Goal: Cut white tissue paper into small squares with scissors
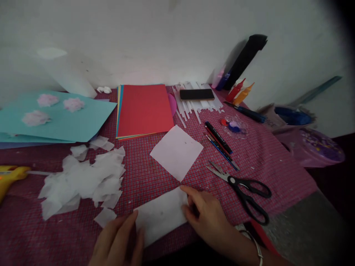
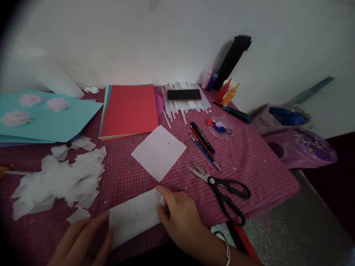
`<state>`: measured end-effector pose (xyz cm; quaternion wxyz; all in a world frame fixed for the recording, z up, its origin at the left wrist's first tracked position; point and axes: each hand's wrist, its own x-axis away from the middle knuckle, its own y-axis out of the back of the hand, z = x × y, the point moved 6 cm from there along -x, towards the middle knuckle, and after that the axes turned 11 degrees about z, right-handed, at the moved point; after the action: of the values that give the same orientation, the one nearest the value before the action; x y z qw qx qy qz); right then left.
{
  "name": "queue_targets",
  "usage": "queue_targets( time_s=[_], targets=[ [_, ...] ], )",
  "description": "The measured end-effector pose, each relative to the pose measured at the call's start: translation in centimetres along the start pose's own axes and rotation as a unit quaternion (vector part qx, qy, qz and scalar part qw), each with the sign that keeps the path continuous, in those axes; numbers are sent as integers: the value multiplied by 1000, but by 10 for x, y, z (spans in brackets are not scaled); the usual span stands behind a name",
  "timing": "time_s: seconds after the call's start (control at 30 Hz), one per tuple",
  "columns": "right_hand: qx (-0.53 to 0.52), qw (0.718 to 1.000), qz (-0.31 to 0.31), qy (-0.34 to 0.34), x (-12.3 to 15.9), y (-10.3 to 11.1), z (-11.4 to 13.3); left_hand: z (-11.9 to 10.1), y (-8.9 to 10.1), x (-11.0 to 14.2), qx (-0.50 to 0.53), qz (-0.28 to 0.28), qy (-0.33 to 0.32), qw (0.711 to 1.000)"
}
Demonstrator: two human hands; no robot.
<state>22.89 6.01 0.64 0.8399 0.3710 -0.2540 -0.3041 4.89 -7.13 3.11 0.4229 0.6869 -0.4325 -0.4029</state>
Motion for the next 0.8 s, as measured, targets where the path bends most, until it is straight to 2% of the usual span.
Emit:
queue_targets(
  time_s=[0.03, 0.1, 0.2, 0.37, 0.5, 0.6, 0.7, 0.8],
  targets=[
    [5, 1000, 7, -1, 0, 0, 0, -4, 3, -9, 8, 12, -25, 1000],
    [11, 1000, 18, -2, -1, 0, 0, -15, 0, -28, 17, 78, -65, 995],
    [16, 999, 33, 2, -3, 1, 2, -24, -16, -52, -2, 190, -71, 979],
    [18, 999, 39, 25, -2, 7, 11, -25, -32, -74, -35, 304, -43, 951],
    [-14, 994, 42, 97, 16, 30, 13, -20, -32, -85, -34, 390, 18, 920],
    [20, 993, 2, 114, 45, 60, -13, -22, -32, -90, -9, 415, 19, 910],
    [82, 992, -70, 62, 76, 85, -61, -30, -37, -91, 35, 428, -11, 903],
    [129, 986, -96, 33, 99, 91, -101, -39, -36, -90, 71, 433, -30, 898]
  ],
)
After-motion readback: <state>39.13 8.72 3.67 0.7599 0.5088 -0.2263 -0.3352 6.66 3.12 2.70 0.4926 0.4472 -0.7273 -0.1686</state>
